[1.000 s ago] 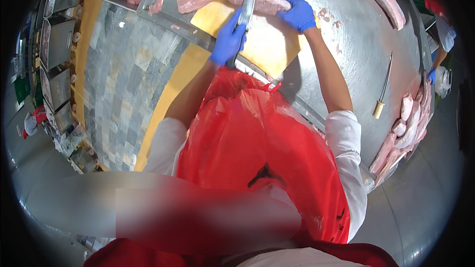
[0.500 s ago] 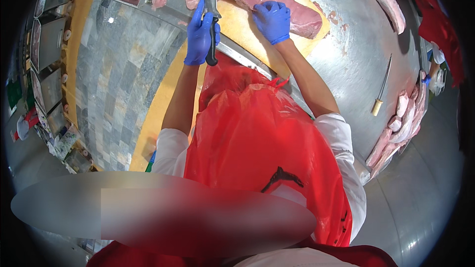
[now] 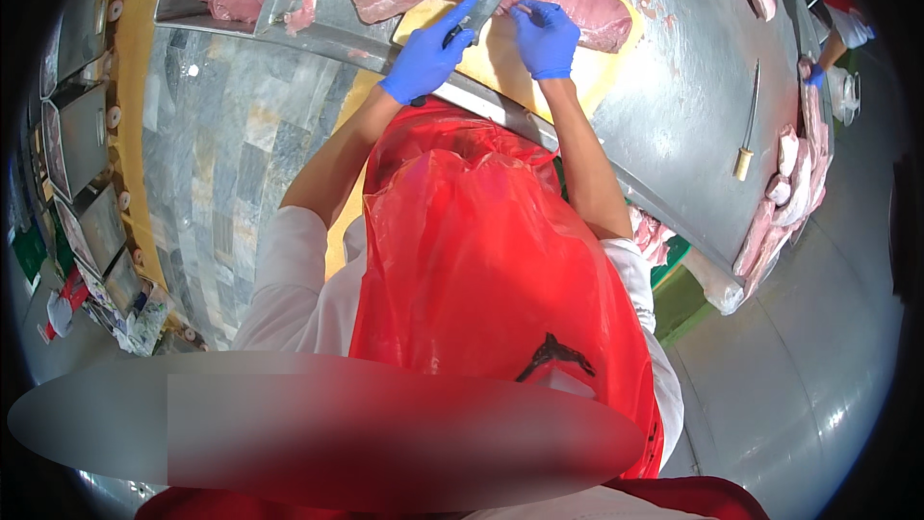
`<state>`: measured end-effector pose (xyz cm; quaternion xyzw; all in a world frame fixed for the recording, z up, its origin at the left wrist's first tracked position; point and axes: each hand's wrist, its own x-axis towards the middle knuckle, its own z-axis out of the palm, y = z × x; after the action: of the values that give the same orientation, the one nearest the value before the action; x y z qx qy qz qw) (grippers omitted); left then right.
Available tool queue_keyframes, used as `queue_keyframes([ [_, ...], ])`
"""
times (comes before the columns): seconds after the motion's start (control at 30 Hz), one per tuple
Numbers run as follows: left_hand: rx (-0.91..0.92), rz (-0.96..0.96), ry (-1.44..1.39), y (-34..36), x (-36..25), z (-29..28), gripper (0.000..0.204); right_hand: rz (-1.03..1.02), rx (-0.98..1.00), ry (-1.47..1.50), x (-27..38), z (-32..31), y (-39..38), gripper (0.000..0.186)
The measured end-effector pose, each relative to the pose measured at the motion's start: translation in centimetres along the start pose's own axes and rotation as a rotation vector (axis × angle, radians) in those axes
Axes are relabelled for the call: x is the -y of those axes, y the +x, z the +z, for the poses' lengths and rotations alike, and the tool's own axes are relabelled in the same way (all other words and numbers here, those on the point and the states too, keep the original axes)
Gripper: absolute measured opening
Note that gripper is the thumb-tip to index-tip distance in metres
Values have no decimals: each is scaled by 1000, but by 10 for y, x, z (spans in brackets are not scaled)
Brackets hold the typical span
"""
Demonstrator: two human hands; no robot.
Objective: The person trims fat from large pieces of raw meat using a knife on a yellow cutting board. They repeatedly separate lean meat from fat and place the trimmed pieces into a metal tray while discarding fat into a green crate.
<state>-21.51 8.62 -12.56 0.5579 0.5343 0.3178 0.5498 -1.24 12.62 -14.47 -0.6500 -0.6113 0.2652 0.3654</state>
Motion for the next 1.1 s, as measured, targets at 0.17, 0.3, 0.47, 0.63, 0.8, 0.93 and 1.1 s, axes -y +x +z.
queue_keyframes([
  [0.17, 23, 26, 181, 10, 4, 18, 54, 281, 30, 135, 12, -13, 2, 25],
  [0.3, 49, -10, 191, 10, 2, 25, 54, 301, 25, 135, 1, -18, 2, 28],
  [0.47, -41, 102, 227, -6, 4, 37, 54, 253, 56, 169, -24, -24, 11, 31],
  [0.63, -84, 163, 263, -11, 2, 57, 55, 185, 93, 109, -47, -42, 32, 35],
  [0.8, -71, 71, 425, -6, -14, 70, 54, 310, 212, 393, -29, -71, 51, 11],
  [0.93, -159, 200, 407, -14, -33, 80, 59, 325, 184, 475, -33, -84, 42, 9],
  [1.1, -107, 135, 405, -19, -34, 90, 55, 331, 198, 478, -48, -105, 36, 7],
])
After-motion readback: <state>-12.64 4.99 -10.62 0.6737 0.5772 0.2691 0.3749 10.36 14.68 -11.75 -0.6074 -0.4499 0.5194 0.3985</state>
